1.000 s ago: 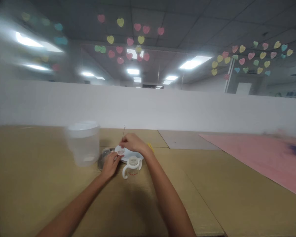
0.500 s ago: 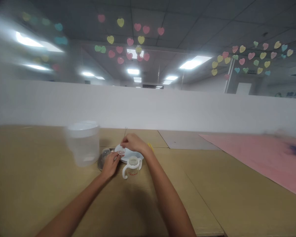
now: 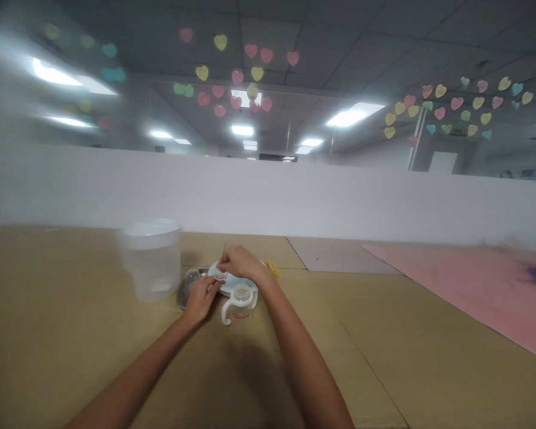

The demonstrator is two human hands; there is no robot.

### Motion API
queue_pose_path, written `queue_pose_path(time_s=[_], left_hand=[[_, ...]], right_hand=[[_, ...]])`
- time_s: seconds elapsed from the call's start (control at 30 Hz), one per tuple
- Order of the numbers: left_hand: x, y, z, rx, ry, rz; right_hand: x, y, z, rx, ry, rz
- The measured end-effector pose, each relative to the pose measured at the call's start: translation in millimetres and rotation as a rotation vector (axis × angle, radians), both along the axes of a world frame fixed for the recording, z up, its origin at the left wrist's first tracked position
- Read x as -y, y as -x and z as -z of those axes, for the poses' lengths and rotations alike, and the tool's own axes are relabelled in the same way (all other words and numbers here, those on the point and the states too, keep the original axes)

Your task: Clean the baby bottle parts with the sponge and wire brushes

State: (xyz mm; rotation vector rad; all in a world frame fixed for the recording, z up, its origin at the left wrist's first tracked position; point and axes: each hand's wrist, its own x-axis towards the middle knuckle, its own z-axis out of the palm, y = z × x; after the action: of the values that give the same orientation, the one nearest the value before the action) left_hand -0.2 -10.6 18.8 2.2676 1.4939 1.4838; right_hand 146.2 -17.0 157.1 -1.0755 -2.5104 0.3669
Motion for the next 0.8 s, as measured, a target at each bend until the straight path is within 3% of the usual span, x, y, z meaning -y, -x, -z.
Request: queue_pose_path(time_s=[0.4, 0.5, 0.63, 0.8], left_hand=[[-3, -2, 2.5, -0.007, 0.005, 0.034], [-3, -3, 2.4, 0.002, 0.025, 0.031], [-2, -4, 1.2, 0.0, 0.031, 0.023], [-1, -5, 2.2, -0.039, 0.037, 0.0]], right_hand=[[-11, 8, 13.9, 0.073, 0.043, -0.002], [0, 4, 2.7, 0.018, 0.088, -0.066], [28, -5, -25.8, -0.133, 0.154, -0.207], [48, -11, -45.1, -0.076, 0.092, -0.121]])
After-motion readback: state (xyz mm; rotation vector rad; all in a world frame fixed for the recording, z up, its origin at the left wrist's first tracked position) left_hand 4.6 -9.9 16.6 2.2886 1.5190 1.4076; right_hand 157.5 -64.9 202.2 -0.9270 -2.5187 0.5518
